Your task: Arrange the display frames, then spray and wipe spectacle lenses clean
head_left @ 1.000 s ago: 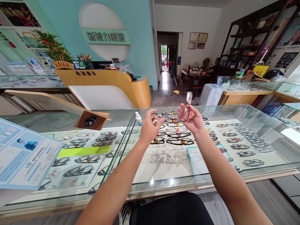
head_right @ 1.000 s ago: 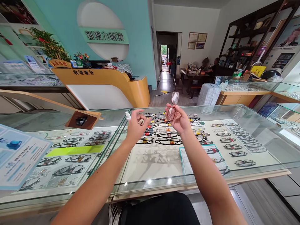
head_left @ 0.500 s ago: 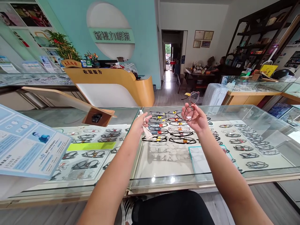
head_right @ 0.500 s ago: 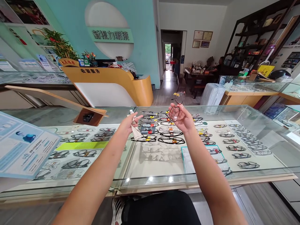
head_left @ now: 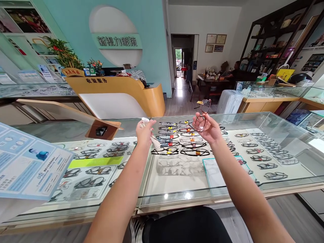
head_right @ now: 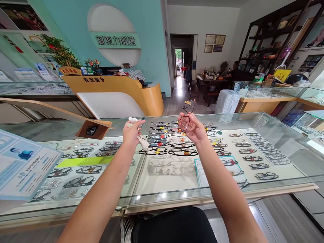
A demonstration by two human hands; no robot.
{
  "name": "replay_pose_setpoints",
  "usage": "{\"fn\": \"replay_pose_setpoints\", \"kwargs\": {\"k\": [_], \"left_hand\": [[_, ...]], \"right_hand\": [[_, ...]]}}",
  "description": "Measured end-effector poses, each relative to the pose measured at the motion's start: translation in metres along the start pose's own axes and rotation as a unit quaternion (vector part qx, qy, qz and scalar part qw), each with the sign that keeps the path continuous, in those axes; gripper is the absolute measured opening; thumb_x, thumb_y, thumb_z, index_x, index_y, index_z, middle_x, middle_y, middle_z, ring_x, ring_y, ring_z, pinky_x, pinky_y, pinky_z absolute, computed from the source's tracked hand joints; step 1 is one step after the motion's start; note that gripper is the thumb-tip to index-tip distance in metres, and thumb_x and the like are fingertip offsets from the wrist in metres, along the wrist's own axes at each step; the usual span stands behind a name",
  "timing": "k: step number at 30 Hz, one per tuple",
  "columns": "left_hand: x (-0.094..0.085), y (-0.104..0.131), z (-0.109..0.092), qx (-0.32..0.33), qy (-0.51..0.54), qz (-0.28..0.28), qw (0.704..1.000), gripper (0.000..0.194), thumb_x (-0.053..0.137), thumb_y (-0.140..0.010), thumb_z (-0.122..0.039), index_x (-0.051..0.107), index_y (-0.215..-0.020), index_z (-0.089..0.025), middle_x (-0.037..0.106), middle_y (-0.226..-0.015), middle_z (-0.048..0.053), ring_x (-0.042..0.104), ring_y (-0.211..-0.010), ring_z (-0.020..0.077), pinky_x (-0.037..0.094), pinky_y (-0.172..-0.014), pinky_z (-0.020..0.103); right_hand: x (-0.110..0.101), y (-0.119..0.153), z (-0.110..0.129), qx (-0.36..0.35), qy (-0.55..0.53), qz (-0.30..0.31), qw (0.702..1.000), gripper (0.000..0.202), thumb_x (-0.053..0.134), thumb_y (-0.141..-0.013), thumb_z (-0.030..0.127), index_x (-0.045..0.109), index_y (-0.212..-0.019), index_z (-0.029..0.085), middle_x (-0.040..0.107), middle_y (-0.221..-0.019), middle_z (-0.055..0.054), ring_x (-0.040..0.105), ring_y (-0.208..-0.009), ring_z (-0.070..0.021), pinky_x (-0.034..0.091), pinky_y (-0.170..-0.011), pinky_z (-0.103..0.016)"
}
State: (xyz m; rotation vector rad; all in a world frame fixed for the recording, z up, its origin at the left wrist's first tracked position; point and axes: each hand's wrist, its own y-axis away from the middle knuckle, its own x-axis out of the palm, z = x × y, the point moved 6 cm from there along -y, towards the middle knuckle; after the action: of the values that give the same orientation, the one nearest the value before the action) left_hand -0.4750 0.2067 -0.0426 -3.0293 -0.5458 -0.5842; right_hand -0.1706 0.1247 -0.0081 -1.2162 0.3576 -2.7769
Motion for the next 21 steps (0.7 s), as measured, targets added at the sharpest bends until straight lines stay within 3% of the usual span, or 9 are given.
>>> {"fn": "replay_pose_setpoints", "kwargs": {"k": [2, 5, 9, 12, 15, 18, 21], "left_hand": [[0.007, 0.009, -0.005, 0.040, -0.010, 0.022, 0.999, 0.044, 0.092, -0.084, -0.031, 0.069, -0.119, -0.019, 0.080, -0.090, 0.002, 0.044, -0.053, 0.0045, 0.028, -0.049, 0.018], [0.024, 0.028, -0.004, 0.084, -0.044, 0.087, 0.992, 0.052, 0.099, -0.076, -0.052, 0.078, -0.109, -0.018, 0.063, -0.065, -0.004, 0.041, -0.051, 0.0067, 0.029, -0.048, 0.020], [0.046, 0.057, 0.001, 0.129, -0.079, 0.195, 0.969, 0.062, 0.097, -0.074, -0.072, 0.084, -0.104, -0.019, 0.045, -0.058, -0.006, 0.034, -0.051, 0.0078, 0.026, -0.045, 0.023], [0.057, 0.068, 0.012, 0.086, -0.083, 0.256, 0.959, 0.071, 0.095, -0.069, -0.082, 0.083, -0.096, -0.018, 0.044, -0.060, -0.005, 0.034, -0.051, 0.0078, 0.028, -0.044, 0.023], [0.063, 0.073, 0.019, 0.021, -0.051, 0.292, 0.955, 0.075, 0.093, -0.067, -0.087, 0.077, -0.091, -0.017, 0.056, -0.069, -0.001, 0.047, -0.057, 0.0098, 0.038, -0.046, 0.022], [0.069, 0.079, 0.020, -0.060, 0.024, 0.334, 0.940, 0.070, 0.090, -0.076, -0.084, 0.067, -0.088, -0.019, 0.067, -0.081, 0.002, 0.062, -0.068, 0.0134, 0.044, -0.048, 0.021], [0.071, 0.086, 0.019, -0.142, 0.072, 0.361, 0.919, 0.066, 0.089, -0.082, -0.080, 0.061, -0.091, -0.021, 0.068, -0.083, 0.002, 0.070, -0.073, 0.0167, 0.049, -0.049, 0.021]], "right_hand": [[0.000, 0.000, 0.000, 0.001, 0.009, 0.003, 1.000, 0.024, 0.093, -0.085, 0.038, 0.073, -0.095, 0.031, 0.088, -0.115, 0.000, 0.083, -0.109, -0.0228, 0.069, -0.097, -0.040], [0.001, 0.000, -0.001, 0.000, 0.015, 0.008, 1.000, 0.028, 0.096, -0.082, 0.039, 0.073, -0.095, 0.031, 0.088, -0.115, 0.000, 0.083, -0.108, -0.0229, 0.069, -0.096, -0.040], [0.003, 0.000, -0.002, 0.001, 0.025, 0.013, 1.000, 0.032, 0.099, -0.078, 0.040, 0.073, -0.094, 0.030, 0.088, -0.112, 0.000, 0.083, -0.105, -0.0220, 0.069, -0.094, -0.038], [0.004, 0.000, -0.003, 0.000, 0.036, 0.013, 0.999, 0.032, 0.097, -0.080, 0.040, 0.071, -0.094, 0.030, 0.087, -0.112, -0.001, 0.082, -0.106, -0.0224, 0.068, -0.095, -0.039], [0.007, 0.001, -0.004, 0.000, 0.044, 0.021, 0.999, 0.034, 0.098, -0.079, 0.041, 0.070, -0.094, 0.030, 0.087, -0.111, 0.000, 0.082, -0.105, -0.0215, 0.067, -0.094, -0.038], [0.011, 0.002, -0.004, 0.001, 0.059, 0.032, 0.998, 0.035, 0.099, -0.079, 0.042, 0.069, -0.092, 0.030, 0.086, -0.108, 0.001, 0.080, -0.100, -0.0201, 0.066, -0.091, -0.035], [0.013, 0.002, -0.006, 0.000, 0.080, 0.037, 0.996, 0.036, 0.098, -0.080, 0.043, 0.066, -0.089, 0.029, 0.086, -0.107, 0.000, 0.079, -0.098, -0.0192, 0.065, -0.089, -0.033]]}}
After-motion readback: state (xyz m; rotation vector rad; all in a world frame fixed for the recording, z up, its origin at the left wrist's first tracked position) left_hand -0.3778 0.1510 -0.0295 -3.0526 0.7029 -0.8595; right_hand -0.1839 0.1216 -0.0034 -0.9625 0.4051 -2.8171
